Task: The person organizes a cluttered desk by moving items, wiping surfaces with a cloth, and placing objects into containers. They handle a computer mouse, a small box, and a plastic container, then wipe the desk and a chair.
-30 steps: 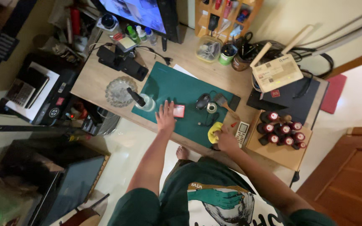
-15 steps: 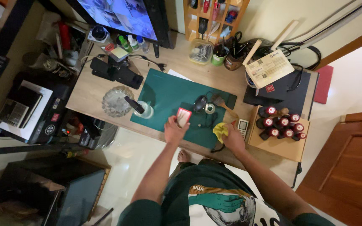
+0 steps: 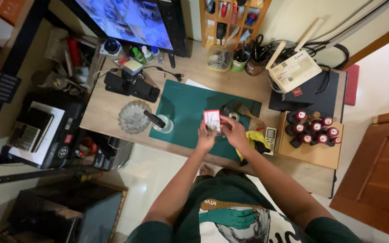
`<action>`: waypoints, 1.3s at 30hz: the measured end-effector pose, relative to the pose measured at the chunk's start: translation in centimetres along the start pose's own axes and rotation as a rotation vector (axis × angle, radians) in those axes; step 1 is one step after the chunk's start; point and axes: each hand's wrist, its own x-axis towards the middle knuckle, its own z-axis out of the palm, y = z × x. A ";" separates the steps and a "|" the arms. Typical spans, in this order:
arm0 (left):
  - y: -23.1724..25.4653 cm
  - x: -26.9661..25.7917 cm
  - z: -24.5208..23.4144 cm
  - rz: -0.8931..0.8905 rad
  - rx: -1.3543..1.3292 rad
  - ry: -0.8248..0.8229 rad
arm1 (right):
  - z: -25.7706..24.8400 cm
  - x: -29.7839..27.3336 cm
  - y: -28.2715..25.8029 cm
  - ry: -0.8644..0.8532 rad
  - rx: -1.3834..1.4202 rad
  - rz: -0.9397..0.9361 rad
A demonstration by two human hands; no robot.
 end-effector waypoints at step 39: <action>5.3 32.0 7.1 -0.122 -0.254 0.245 | -11.6 6.8 17.6 -0.127 0.668 0.189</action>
